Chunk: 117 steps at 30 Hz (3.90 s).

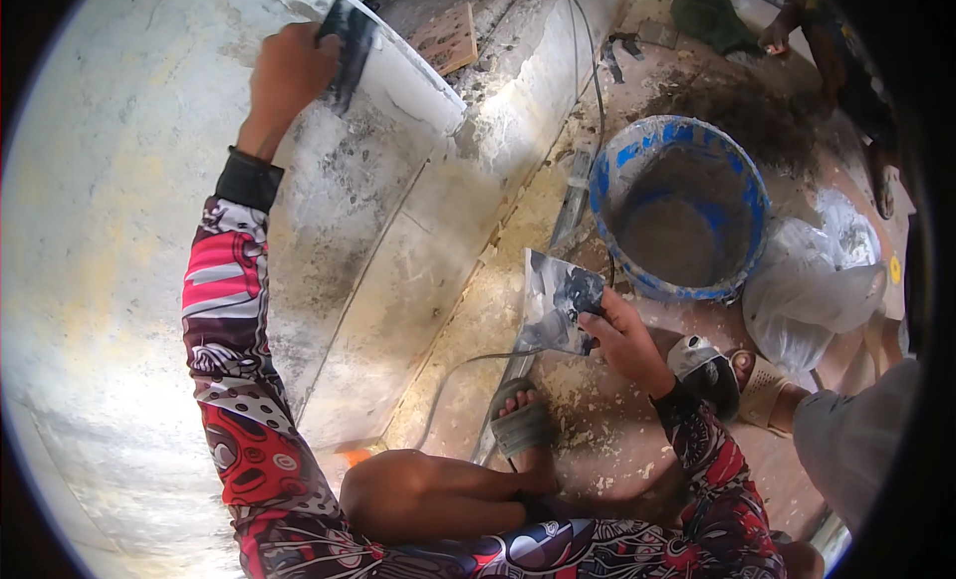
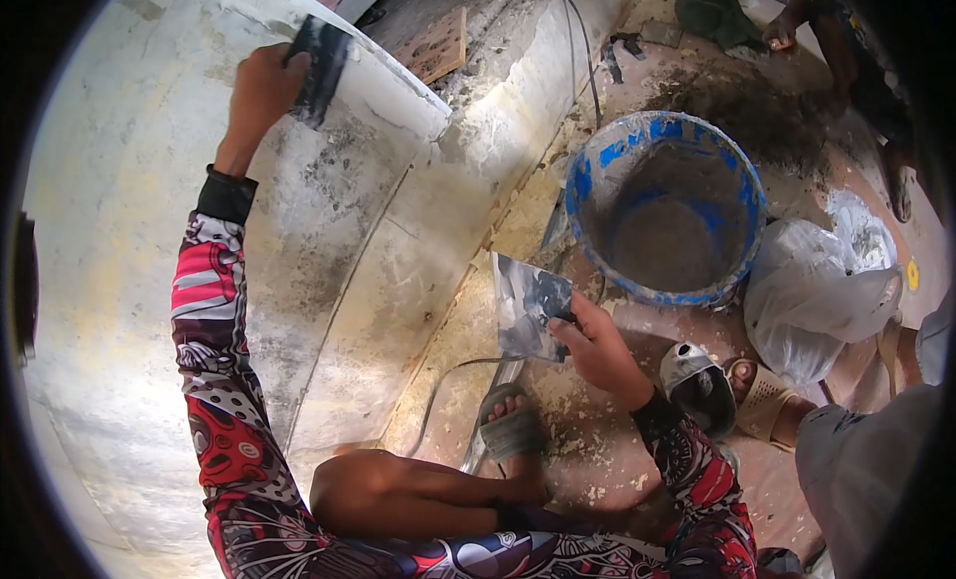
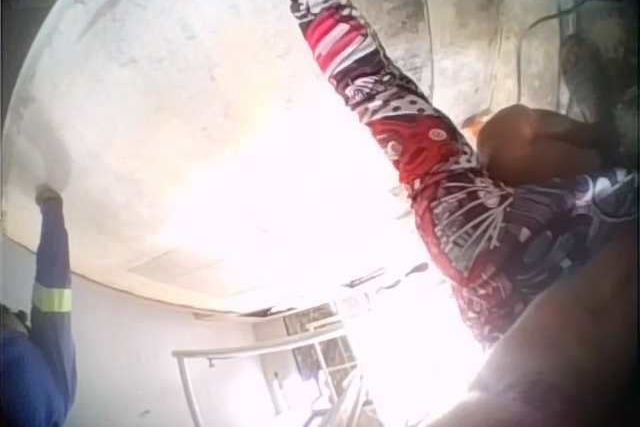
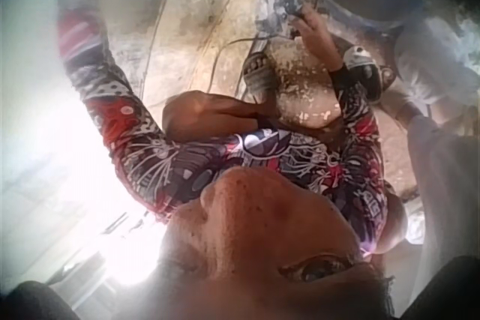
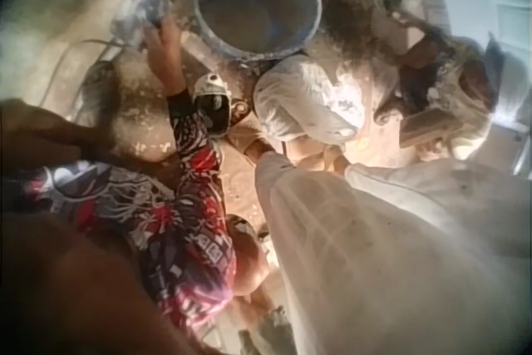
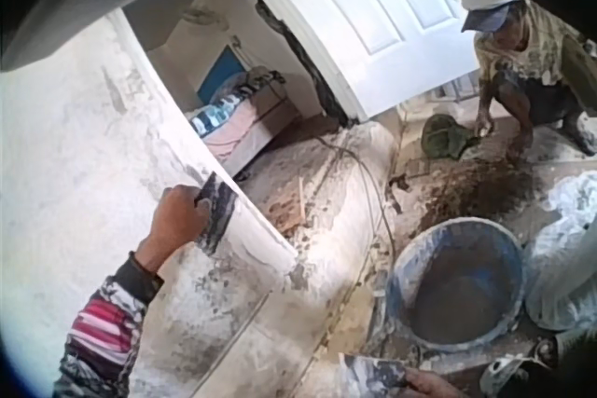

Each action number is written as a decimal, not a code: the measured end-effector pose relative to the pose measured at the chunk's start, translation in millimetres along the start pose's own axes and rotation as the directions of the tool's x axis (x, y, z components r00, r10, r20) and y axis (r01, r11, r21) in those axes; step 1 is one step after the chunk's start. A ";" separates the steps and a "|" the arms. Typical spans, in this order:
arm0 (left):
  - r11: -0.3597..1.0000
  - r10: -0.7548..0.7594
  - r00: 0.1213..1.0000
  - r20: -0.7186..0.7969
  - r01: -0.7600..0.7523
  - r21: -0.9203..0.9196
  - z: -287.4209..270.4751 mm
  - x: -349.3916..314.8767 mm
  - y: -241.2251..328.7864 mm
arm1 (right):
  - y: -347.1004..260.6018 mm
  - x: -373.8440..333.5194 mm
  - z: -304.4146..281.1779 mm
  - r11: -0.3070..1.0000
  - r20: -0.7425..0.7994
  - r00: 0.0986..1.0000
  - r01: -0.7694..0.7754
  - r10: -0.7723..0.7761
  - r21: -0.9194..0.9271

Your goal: The person transfers putty paste between two scrapers and applies the putty onto the curved wall surface, smoothing it down with a scraper.

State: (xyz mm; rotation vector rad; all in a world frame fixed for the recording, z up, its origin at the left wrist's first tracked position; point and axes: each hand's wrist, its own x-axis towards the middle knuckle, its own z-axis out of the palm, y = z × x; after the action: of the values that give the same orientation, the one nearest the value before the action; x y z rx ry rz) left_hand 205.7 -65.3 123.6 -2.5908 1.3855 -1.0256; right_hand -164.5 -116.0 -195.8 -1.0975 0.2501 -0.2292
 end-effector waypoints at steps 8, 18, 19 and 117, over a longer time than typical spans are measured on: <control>0.993 -0.047 0.986 0.157 0.029 0.114 20.6 9.6 28.8 | 2.3 0.9 -3.7 0.999 0.022 1.000 0.008 -0.007 -0.033; 0.969 -0.080 0.990 0.117 0.050 0.243 1.2 51.7 1.8 | -2.8 0.0 -5.5 1.000 -0.003 1.000 0.013 -0.013 -0.027; 0.968 -0.081 0.990 0.117 0.050 0.246 0.8 61.3 -12.9 | -1.1 0.7 -5.4 0.999 0.006 1.000 0.021 -0.021 -0.033; 0.994 -0.107 0.979 -0.171 0.112 0.018 29.2 -15.1 4.9 | 8.3 1.1 -8.3 0.993 -0.054 0.998 0.020 -0.026 -0.117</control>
State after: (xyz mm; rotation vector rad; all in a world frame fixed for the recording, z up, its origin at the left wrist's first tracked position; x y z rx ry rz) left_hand 212.7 -64.8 91.2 -2.6402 1.2605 -1.2986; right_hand -165.5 -119.8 -206.9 -1.2112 0.3036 -0.2686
